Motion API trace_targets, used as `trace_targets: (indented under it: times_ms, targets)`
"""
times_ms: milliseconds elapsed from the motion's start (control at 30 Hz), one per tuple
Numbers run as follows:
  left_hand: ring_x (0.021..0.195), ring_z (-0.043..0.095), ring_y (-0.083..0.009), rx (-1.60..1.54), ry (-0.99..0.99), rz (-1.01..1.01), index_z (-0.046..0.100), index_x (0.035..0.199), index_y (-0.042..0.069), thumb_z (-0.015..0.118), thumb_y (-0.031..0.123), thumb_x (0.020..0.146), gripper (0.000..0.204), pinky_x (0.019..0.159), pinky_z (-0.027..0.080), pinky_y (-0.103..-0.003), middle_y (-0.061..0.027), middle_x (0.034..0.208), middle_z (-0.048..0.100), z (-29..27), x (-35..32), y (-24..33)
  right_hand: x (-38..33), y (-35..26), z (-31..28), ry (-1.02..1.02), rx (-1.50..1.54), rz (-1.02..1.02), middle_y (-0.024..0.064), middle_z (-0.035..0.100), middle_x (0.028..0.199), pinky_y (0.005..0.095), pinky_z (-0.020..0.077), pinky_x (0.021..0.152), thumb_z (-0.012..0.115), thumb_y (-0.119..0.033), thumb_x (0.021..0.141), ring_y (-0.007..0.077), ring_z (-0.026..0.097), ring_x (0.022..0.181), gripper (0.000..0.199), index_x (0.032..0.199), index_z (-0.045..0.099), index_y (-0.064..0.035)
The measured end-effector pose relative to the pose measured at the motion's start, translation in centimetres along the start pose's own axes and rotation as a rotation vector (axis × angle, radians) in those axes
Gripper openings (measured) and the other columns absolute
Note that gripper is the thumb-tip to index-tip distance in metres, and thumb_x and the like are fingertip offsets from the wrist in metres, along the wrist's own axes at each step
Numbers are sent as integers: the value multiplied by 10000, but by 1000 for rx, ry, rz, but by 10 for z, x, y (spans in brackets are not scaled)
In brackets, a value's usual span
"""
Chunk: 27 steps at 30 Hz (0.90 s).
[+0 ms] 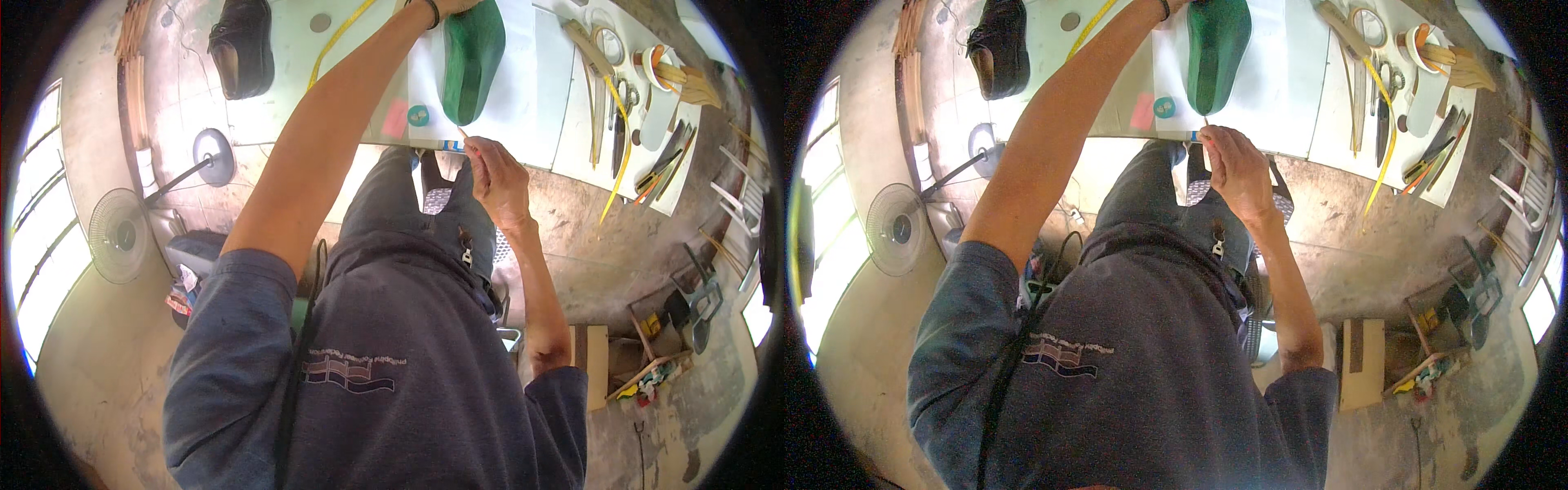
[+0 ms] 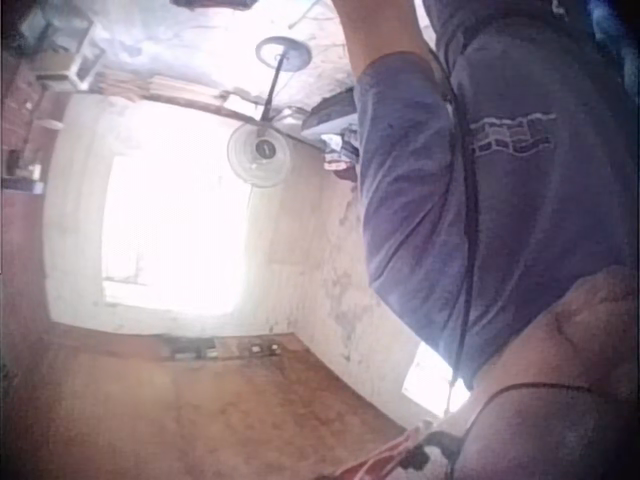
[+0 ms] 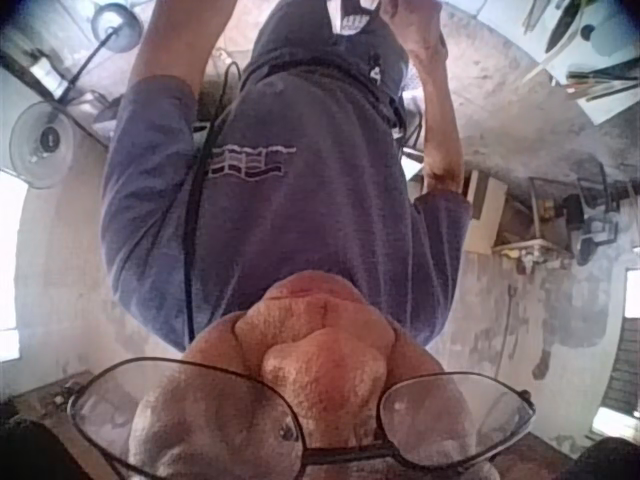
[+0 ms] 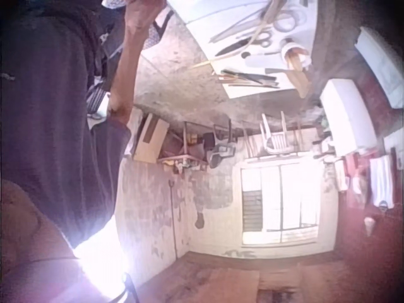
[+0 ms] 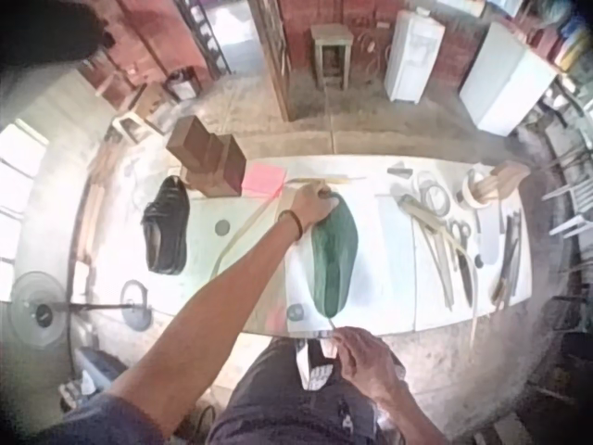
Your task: Measuring a shoe last and drawing a shoe pattern on paper.
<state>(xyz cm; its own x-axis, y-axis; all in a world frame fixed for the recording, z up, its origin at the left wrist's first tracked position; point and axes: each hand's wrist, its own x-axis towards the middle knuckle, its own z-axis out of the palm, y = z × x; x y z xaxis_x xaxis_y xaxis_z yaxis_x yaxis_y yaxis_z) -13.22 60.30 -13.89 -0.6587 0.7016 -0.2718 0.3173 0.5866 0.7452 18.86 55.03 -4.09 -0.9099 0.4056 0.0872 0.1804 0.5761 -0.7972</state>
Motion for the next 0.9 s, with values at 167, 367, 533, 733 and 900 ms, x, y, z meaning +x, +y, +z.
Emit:
trace_targets:
  times_ms: [167,367,533,733,900]
  targets:
    - [1093,668,-341,5,52,36,673,1172,20,740,355,819,491,956,527,-415,-215,1149,703,8,1,-8,0,0,0,-22,-2,36,137,719,985,394,601,730,638,-88,964,317,719,872,141,1096,631,-40]
    - [1096,650,-371,7,121,77,653,1172,9,711,345,841,475,953,519,-441,-228,1138,693,9,-7,-10,-2,3,2,10,3,2,145,719,986,394,600,693,646,-81,955,320,722,860,162,1112,637,-38]
    - [1105,641,-377,-26,76,40,636,1195,5,694,337,855,479,957,515,-445,-230,1138,689,7,-9,-4,1,1,-1,-2,1,32,150,718,991,398,600,697,652,-86,952,322,722,850,160,1102,644,-30]
    - [1102,651,-367,-70,74,46,653,1179,7,701,327,850,461,962,515,-432,-226,1136,696,9,-3,-5,2,2,2,-14,-20,30,146,715,995,398,596,701,649,-84,952,326,717,848,154,1100,647,-44]
    - [1095,662,-360,-69,68,45,681,1147,13,718,331,839,444,967,518,-422,-220,1120,708,9,4,-16,7,-2,5,-29,-24,37,146,712,991,411,589,711,651,-89,953,330,715,851,159,1107,639,-53]
